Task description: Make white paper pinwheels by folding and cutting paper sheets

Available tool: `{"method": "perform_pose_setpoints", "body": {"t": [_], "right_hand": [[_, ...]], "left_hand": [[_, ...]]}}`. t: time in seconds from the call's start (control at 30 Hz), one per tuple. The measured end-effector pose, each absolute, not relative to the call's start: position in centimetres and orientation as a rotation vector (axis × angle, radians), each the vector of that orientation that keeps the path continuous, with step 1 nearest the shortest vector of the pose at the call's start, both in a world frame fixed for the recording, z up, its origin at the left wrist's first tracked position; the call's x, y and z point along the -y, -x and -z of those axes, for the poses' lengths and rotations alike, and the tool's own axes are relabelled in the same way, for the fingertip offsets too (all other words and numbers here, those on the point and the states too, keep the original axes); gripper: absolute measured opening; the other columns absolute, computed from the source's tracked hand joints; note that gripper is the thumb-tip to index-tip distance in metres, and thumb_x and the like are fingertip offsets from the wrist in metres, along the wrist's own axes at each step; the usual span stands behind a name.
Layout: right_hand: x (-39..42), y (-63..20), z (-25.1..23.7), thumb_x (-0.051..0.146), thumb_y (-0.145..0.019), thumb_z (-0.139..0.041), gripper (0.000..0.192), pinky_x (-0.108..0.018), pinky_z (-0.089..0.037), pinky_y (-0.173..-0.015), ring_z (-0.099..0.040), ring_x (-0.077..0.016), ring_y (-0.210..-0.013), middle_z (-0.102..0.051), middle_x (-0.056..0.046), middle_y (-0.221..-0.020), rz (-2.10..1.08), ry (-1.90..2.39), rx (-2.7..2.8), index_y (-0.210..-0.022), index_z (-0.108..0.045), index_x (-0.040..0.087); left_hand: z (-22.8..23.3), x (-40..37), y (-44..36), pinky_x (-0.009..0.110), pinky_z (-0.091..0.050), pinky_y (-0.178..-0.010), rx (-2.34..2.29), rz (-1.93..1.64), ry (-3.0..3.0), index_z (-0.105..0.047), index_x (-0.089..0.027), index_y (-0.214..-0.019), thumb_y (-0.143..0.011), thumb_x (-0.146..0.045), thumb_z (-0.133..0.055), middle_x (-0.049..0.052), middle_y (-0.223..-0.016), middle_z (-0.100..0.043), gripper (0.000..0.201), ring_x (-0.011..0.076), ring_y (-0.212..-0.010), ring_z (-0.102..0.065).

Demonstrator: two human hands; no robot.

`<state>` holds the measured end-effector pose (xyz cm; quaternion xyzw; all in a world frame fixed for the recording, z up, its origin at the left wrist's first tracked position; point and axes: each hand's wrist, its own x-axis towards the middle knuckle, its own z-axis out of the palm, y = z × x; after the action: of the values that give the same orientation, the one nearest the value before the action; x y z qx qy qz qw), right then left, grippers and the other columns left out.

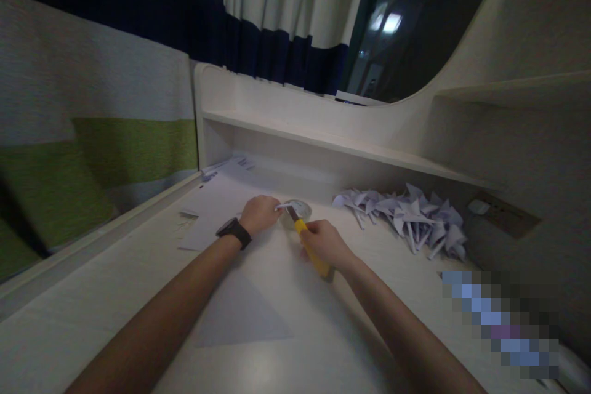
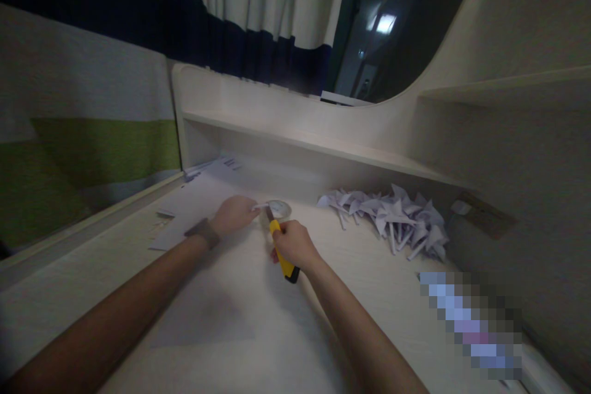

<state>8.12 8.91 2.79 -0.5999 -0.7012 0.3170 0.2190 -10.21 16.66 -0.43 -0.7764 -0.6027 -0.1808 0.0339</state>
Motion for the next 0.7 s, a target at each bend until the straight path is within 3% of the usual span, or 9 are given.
{"method": "perform_pose_setpoints", "body": {"t": [0.13, 0.27, 0.43, 0.7], "right_hand": [[-9.5, -8.6, -1.5, 0.024, -0.087, -0.045, 0.022, -0.018, -0.042, -0.047, -0.061, -0.0123, -0.048, -0.067, -0.004, -0.064, -0.744, 1.587, 1.829, -0.094, -0.063, 0.014], [-10.0, -8.9, 0.1, 0.034, -0.093, -0.039, 0.031, -0.02, -0.044, -0.047, -0.063, -0.0137, -0.053, -0.067, -0.004, -0.073, -0.691, 1.46, 1.717, -0.115, -0.051, 0.016], [-11.0, -8.7, 1.0, 0.039, -0.098, -0.03, 0.029, -0.02, -0.043, -0.048, -0.06, -0.0128, -0.05, -0.065, 0.0, -0.067, -0.723, 1.403, 1.817, -0.113, -0.043, 0.019], [-13.2, -8.4, 2.1, 0.041, -0.099, -0.029, 0.027, -0.019, -0.042, -0.045, -0.057, -0.0116, -0.046, -0.064, 0.001, -0.064, -0.76, 1.357, 1.859, -0.108, -0.043, 0.019]], "left_hand": [[0.6, -16.9, 10.5, 0.031, -0.043, -0.075, 1.846, 0.616, 2.4, -0.073, -0.02, -0.089, -0.09, -0.042, -0.043, 0.011, -0.092, -0.073, 0.037, 0.0241, -0.089, -0.065], [0.9, -17.2, 10.8, 0.029, -0.043, -0.073, 1.853, 0.68, 2.411, -0.072, -0.018, -0.087, -0.09, -0.041, -0.045, 0.011, -0.093, -0.073, 0.036, 0.0232, -0.088, -0.065], [1.3, -17.7, 11.0, 0.027, -0.042, -0.071, 1.899, 0.747, 2.419, -0.071, -0.019, -0.086, -0.09, -0.04, -0.045, 0.01, -0.091, -0.073, 0.034, 0.0207, -0.085, -0.065], [1.7, -17.8, 11.6, 0.031, -0.041, -0.078, 1.953, 0.905, 2.391, -0.071, -0.017, -0.091, -0.088, -0.037, -0.049, 0.013, -0.096, -0.071, 0.03, 0.0254, -0.093, -0.063]]}}
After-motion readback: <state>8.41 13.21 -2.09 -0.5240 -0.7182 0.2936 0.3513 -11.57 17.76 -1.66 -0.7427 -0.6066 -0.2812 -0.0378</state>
